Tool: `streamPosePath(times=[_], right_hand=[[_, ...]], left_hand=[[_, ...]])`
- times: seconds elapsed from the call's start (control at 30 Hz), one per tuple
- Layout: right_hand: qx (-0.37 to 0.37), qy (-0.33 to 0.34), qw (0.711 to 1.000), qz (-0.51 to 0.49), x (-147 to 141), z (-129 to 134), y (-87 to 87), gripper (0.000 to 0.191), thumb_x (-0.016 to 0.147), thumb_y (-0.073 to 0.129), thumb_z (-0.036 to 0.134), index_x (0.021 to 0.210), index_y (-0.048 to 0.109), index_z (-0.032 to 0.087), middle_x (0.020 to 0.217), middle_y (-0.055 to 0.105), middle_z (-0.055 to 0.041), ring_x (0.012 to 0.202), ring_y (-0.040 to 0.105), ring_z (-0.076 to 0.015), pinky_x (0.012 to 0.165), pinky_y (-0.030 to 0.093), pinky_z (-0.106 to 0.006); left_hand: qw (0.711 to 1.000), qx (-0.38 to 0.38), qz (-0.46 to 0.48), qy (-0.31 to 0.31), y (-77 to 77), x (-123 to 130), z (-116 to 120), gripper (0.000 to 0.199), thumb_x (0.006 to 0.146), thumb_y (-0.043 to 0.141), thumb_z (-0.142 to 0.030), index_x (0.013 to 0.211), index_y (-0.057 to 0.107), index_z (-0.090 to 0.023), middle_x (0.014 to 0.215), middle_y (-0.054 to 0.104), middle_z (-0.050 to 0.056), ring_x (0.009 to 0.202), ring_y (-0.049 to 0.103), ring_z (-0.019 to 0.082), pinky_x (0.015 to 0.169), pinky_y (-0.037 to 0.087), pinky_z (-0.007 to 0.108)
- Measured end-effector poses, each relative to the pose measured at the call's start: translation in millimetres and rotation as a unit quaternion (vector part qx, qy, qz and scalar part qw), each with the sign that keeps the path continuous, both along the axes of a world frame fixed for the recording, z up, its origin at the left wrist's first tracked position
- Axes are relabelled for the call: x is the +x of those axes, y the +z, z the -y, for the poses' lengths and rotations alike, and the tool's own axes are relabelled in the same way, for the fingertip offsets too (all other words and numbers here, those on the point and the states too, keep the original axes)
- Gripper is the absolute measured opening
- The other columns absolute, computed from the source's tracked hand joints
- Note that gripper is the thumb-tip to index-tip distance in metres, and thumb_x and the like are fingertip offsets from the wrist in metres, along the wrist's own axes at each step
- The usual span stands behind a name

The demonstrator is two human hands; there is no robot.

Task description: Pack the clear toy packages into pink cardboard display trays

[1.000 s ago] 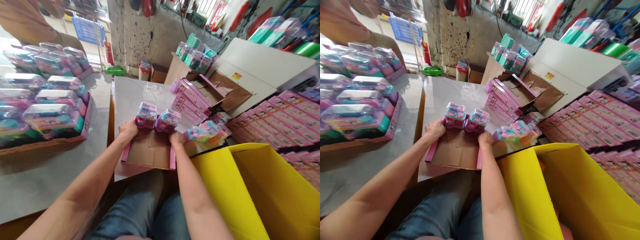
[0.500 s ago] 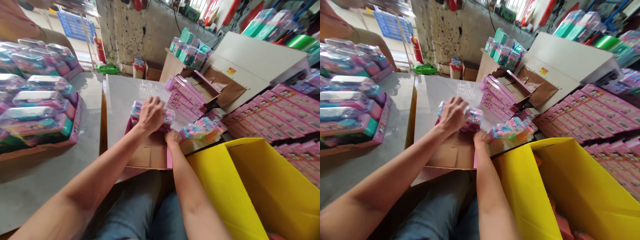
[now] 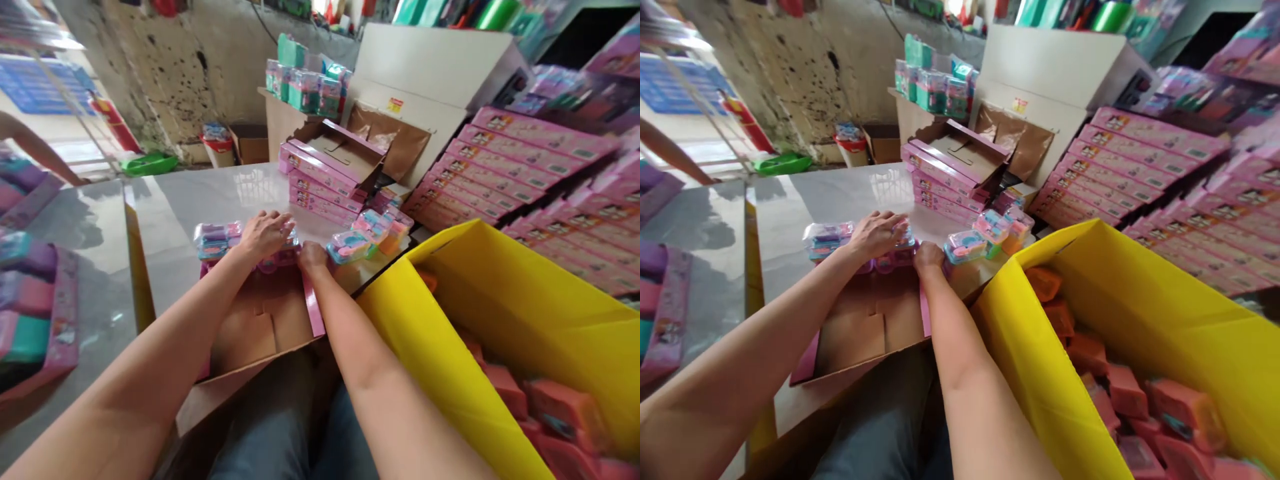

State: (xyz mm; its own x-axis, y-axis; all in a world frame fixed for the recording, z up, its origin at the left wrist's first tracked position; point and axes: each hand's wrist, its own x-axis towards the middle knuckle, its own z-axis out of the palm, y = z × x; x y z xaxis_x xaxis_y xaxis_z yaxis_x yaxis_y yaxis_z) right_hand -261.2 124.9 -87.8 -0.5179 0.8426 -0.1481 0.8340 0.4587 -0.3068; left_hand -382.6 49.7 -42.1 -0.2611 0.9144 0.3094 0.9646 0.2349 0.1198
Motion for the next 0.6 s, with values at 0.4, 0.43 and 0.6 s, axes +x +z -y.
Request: streamPosePath(times=[0.4,0.43,0.6], right_hand=[[-0.023,0.034,0.998,-0.056,-2,-17,-12.6,0.033,0.099,0.049,0.04,0.118,0.068,0.02,0.117,0.072,-0.0133,0.111,0.068,-0.0256,0.089,0.052,-0.032],[-0.029,0.041,0.997,-0.061,-5,-22,-11.9,0.033,0.098,0.05,0.041,0.117,0.069,0.02,0.117,0.072,-0.0131,0.111,0.068,-0.0259,0.089,0.052,-0.032],[-0.061,0.088,0.989,-0.098,-16,-43,-11.6,0.03,0.094,0.058,0.044,0.112,0.073,0.025,0.116,0.073,-0.0094,0.111,0.068,-0.0243,0.086,0.051,-0.028]], left_hand=[[0.997,-0.019,-0.031,0.065,2.0,8,3,0.054,0.101,0.027,-0.05,0.141,0.056,-0.028,0.128,0.065,0.008,0.112,0.058,0.03,0.097,0.045,0.043],[0.997,-0.018,-0.034,0.063,1.1,6,3,0.054,0.101,0.027,-0.049,0.141,0.056,-0.027,0.129,0.065,0.008,0.112,0.058,0.029,0.099,0.044,0.041],[0.998,-0.028,-0.039,0.051,1.1,-1,3,0.055,0.102,0.027,-0.049,0.143,0.053,-0.024,0.133,0.063,0.009,0.115,0.058,0.029,0.101,0.042,0.038]])
